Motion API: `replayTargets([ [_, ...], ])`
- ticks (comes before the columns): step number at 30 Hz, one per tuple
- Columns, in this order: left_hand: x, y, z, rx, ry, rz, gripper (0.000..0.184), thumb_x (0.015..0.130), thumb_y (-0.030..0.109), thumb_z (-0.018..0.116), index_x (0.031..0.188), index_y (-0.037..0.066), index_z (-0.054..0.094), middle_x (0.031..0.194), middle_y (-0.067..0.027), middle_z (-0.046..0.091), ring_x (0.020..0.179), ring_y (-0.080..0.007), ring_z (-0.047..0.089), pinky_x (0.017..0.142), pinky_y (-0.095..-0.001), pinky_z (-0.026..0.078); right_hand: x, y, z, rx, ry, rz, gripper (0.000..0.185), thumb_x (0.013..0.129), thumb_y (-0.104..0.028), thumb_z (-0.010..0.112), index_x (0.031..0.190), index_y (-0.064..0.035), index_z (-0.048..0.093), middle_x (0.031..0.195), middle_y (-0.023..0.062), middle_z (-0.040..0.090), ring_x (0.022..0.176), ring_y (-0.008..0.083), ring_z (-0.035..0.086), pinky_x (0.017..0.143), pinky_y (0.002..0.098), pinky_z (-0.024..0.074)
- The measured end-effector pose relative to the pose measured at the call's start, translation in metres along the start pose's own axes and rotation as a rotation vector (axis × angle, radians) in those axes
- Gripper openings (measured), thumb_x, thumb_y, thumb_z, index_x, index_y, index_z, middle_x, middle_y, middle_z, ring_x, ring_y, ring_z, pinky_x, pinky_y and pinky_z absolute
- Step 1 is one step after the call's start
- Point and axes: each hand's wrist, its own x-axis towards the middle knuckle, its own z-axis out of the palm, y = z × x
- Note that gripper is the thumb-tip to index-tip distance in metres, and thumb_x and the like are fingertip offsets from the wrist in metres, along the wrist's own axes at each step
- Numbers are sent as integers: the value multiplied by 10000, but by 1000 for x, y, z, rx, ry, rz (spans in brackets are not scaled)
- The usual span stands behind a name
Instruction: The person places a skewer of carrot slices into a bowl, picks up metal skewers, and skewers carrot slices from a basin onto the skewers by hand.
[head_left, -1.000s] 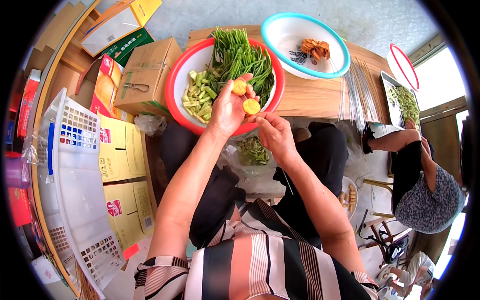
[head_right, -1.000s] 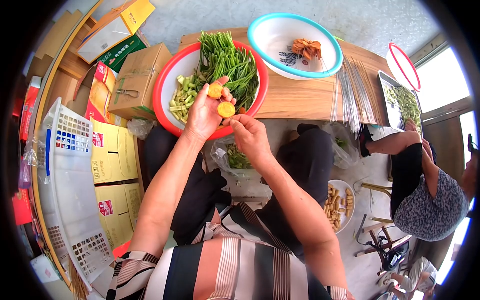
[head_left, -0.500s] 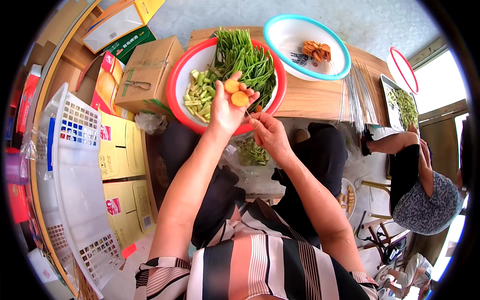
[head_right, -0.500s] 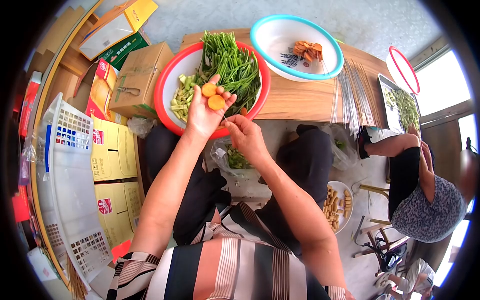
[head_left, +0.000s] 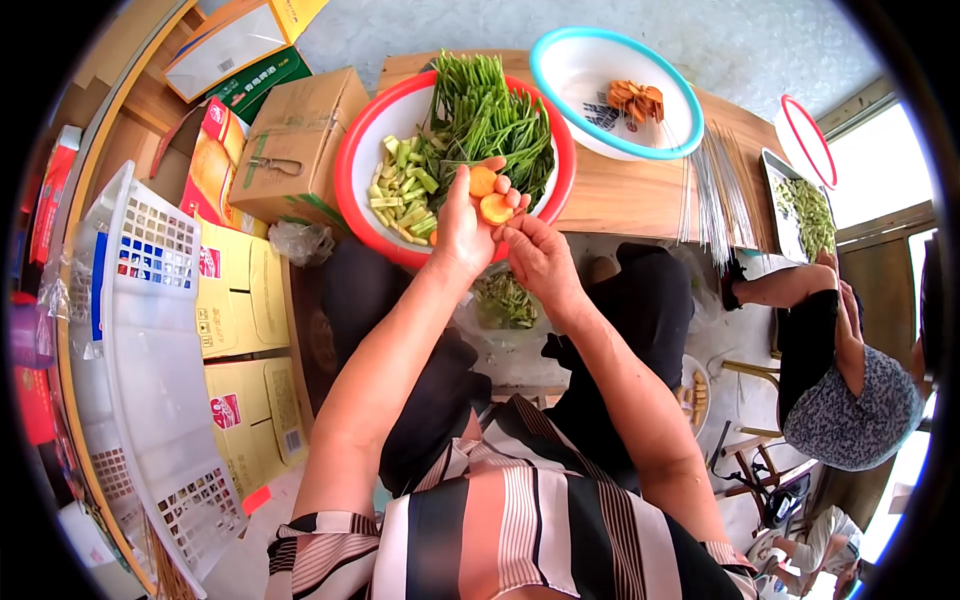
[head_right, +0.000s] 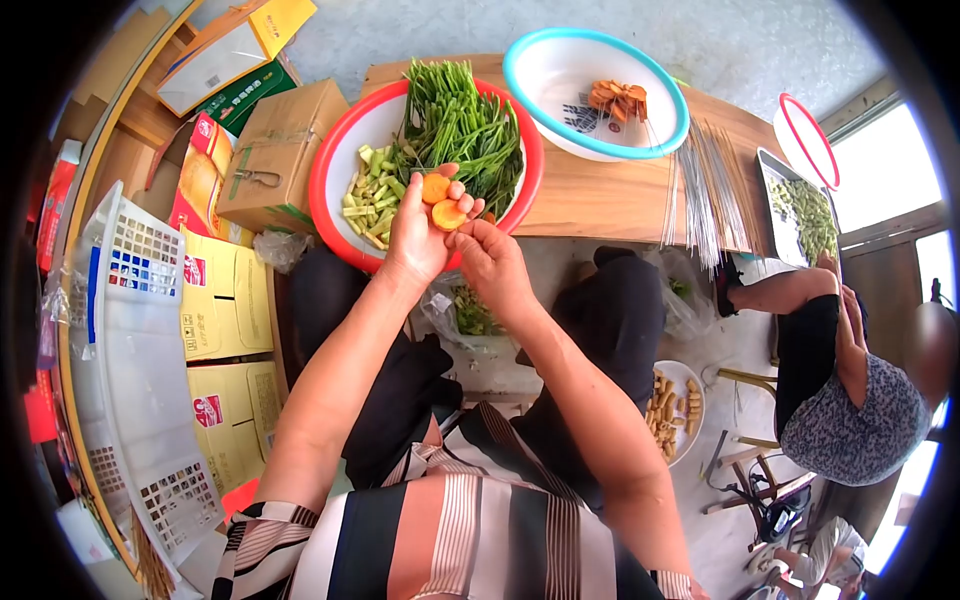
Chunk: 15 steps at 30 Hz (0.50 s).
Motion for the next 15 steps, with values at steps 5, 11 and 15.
replayTargets([
  [5, 4, 19, 10, 215, 192, 19, 713, 944, 593, 274, 1380, 30, 292, 1245, -152, 502, 1124, -272, 519, 935, -420, 443, 2, -7, -12, 100, 71, 21, 161, 957, -164, 492, 898, -57, 596, 539, -62, 400, 435, 35, 342, 397, 199, 255],
  [11, 7, 56, -20, 643, 258, 58, 416, 973, 357, 462, 1191, 8, 517, 1036, -103, 616, 947, -217, 619, 844, -350, 498, -10, -28, -42, 140, 140, 14, 178, 965, -173, 472, 941, -48, 596, 543, -42, 410, 441, 44, 330, 415, 195, 255],
  [15, 12, 58, -34, 1287, 338, -53, 223, 936, 197, 514, 997, 14, 625, 869, -63, 653, 799, -147, 647, 704, -305, 522, -13, -28, -49, 138, 146, 6, 177, 965, -172, 474, 938, -42, 592, 544, -35, 413, 446, 44, 333, 415, 198, 257],
])
